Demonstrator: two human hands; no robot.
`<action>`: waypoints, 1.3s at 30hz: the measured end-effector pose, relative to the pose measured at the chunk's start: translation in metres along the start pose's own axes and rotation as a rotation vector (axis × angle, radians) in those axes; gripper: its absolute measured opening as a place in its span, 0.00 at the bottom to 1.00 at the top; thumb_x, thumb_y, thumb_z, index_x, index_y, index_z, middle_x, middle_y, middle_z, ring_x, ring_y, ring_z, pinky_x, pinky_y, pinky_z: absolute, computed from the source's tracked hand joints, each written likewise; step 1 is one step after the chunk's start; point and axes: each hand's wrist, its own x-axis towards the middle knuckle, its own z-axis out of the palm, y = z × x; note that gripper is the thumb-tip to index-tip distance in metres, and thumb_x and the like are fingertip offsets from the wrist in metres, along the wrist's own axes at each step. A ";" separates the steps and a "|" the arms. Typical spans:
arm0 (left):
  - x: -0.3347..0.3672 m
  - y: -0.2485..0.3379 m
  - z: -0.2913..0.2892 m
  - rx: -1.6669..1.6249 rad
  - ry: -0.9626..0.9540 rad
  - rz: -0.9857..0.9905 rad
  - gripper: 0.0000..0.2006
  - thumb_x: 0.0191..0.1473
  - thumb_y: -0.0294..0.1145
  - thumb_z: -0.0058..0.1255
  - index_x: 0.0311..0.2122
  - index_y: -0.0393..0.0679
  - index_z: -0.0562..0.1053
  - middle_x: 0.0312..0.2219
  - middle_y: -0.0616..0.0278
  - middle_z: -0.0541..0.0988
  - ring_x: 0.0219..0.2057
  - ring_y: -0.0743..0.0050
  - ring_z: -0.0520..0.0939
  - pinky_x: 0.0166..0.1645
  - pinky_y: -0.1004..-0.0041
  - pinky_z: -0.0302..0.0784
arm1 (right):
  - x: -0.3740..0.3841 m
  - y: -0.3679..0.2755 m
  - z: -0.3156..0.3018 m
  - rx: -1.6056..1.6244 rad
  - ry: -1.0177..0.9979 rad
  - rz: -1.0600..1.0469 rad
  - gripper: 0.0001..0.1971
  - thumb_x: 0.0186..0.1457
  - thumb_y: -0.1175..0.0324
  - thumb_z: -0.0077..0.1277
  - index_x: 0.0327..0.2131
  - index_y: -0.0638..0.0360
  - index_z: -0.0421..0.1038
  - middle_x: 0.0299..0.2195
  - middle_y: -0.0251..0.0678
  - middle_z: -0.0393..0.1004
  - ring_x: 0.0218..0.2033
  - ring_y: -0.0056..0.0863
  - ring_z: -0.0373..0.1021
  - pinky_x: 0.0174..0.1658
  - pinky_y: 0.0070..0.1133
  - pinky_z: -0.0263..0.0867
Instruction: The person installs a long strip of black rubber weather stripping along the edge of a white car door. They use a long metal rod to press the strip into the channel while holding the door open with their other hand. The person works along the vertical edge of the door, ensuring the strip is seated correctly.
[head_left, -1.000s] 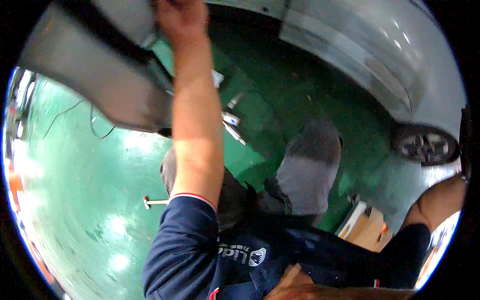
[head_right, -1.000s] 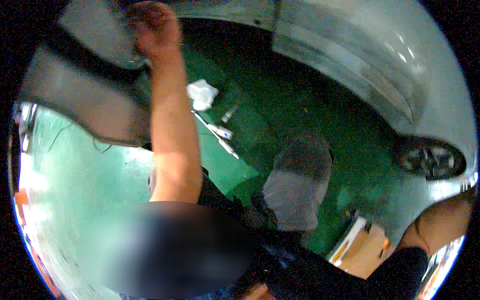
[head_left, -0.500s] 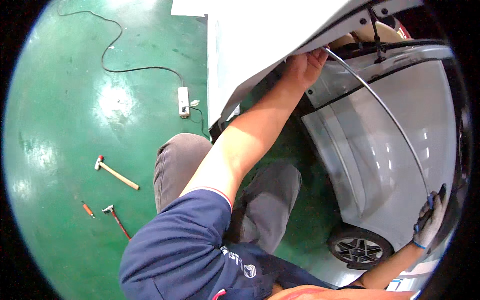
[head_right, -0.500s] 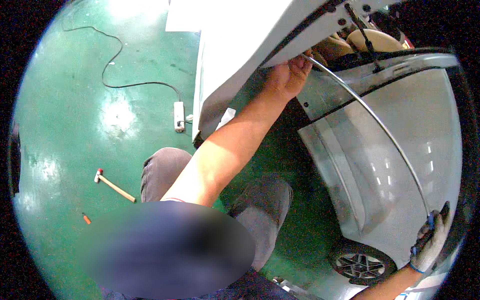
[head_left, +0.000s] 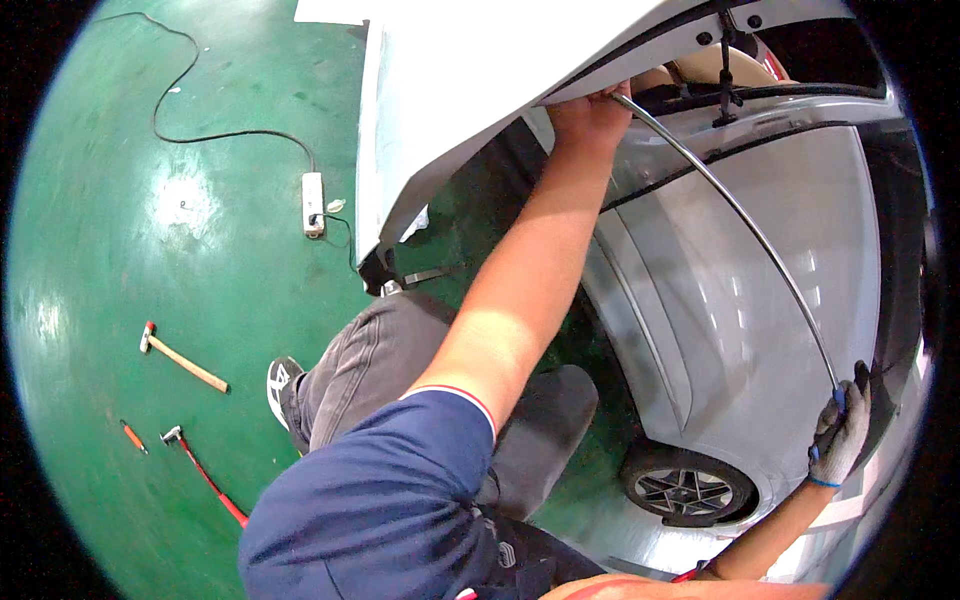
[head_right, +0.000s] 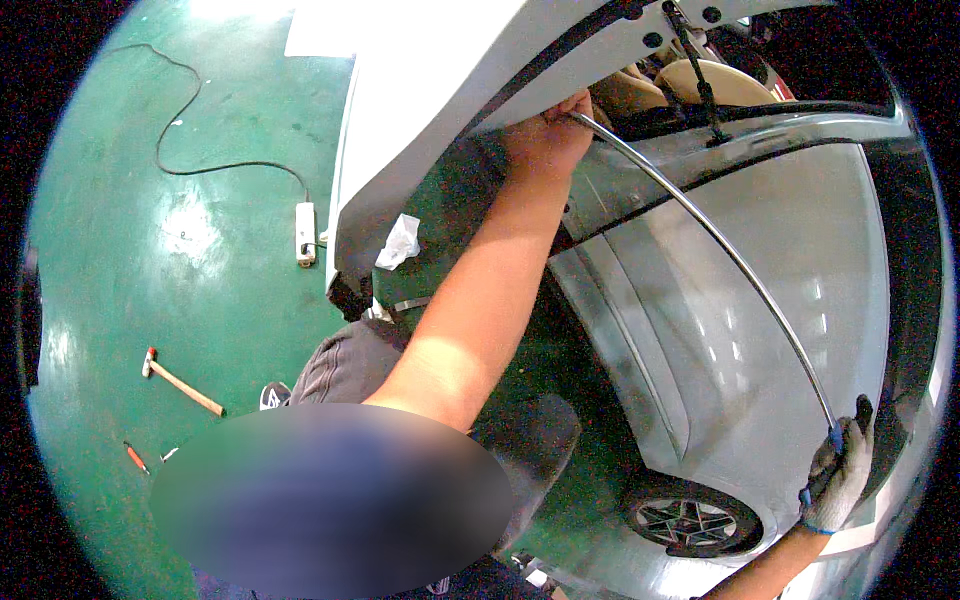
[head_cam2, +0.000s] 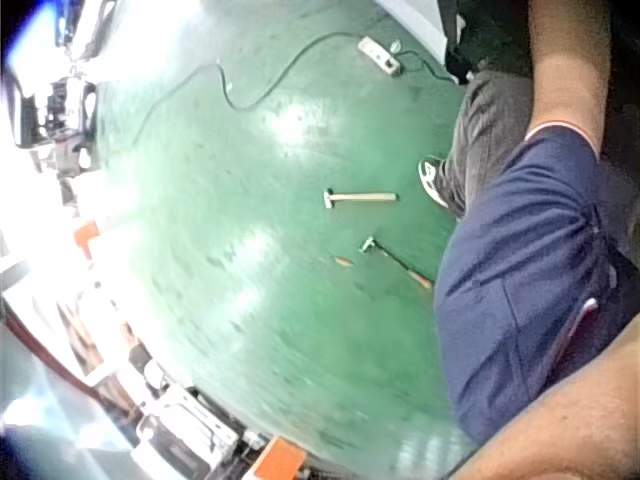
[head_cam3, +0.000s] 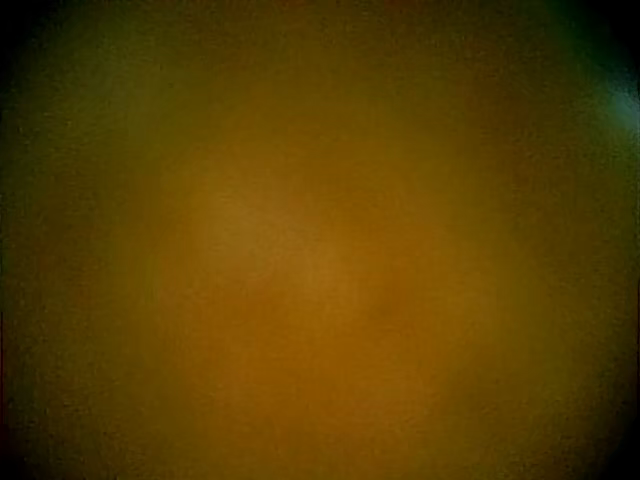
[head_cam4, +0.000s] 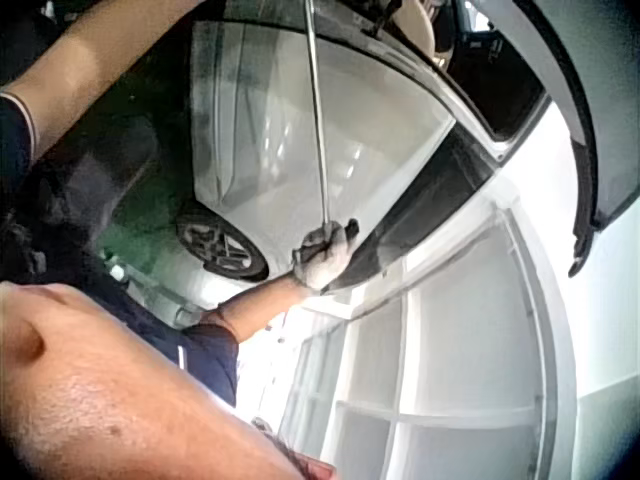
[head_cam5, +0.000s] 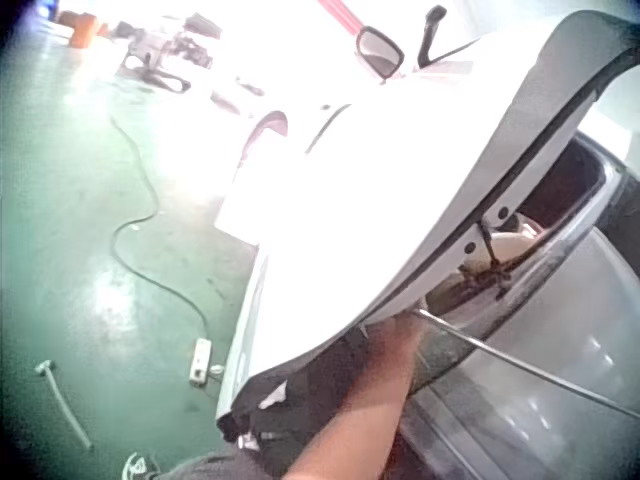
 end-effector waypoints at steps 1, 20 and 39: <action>-0.005 -0.006 0.007 0.000 0.088 0.038 0.16 0.57 0.45 0.41 0.23 0.46 0.67 0.14 0.68 0.64 0.13 0.74 0.62 0.19 0.74 0.60 | 0.000 -0.002 -0.005 0.011 -0.009 -0.013 0.24 0.58 0.67 0.45 0.57 0.62 0.58 0.26 0.24 0.63 0.15 0.08 0.53 0.16 0.10 0.48; -0.007 -0.010 0.011 0.066 0.147 -0.015 0.15 0.54 0.41 0.44 0.19 0.47 0.65 0.11 0.69 0.60 0.11 0.78 0.56 0.17 0.77 0.53 | -0.001 0.024 -0.001 -0.007 0.091 -0.031 0.25 0.59 0.68 0.43 0.59 0.62 0.56 0.21 0.21 0.57 0.13 0.06 0.48 0.14 0.09 0.42; -0.013 -0.012 0.013 0.075 0.093 -0.015 0.15 0.54 0.44 0.44 0.19 0.48 0.66 0.11 0.71 0.59 0.11 0.78 0.55 0.18 0.76 0.53 | -0.004 0.042 -0.001 0.082 0.038 -0.048 0.25 0.59 0.69 0.42 0.60 0.60 0.55 0.25 0.22 0.61 0.13 0.06 0.49 0.14 0.08 0.43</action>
